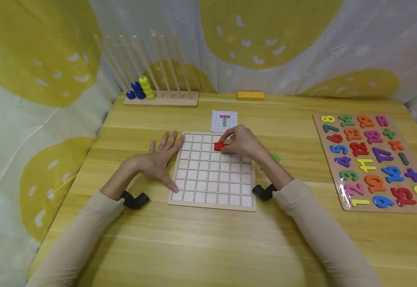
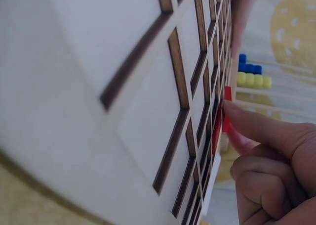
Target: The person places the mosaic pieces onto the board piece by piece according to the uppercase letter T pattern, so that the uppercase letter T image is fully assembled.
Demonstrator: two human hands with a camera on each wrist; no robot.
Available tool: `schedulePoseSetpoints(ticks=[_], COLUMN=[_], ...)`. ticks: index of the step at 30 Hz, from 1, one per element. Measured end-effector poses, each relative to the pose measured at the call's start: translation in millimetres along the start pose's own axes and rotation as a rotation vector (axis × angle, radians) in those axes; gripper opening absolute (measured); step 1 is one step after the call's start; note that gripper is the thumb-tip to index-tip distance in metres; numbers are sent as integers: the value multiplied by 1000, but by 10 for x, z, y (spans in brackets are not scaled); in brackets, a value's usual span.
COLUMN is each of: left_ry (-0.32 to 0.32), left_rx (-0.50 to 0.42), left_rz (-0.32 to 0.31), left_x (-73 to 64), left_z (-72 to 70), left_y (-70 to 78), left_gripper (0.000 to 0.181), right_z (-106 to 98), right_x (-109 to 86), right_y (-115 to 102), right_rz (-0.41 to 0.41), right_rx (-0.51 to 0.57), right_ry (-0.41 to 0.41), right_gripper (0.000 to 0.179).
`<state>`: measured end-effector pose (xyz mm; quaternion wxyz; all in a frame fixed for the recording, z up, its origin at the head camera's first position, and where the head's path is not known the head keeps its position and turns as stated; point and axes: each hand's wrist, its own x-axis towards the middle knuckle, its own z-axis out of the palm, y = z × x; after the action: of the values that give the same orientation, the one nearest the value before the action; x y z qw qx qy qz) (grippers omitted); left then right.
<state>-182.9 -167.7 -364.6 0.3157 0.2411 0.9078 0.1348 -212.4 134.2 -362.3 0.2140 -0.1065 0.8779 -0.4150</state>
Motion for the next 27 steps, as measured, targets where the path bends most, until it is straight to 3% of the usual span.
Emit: schedulePoseSetpoints(ticks=[19, 27], left_ry=[6, 3], left_rx=[5, -8], left_rz=[0, -7], left_x=[9, -6], left_z=[2, 11], left_y=[-1, 2], left_gripper=[158, 158], right_z=[76, 98], right_x=[39, 49], right_y=[-58, -63], right_rz=[6, 69], right_rx=[-16, 47], right_ry=[21, 49], right_gripper=[29, 30])
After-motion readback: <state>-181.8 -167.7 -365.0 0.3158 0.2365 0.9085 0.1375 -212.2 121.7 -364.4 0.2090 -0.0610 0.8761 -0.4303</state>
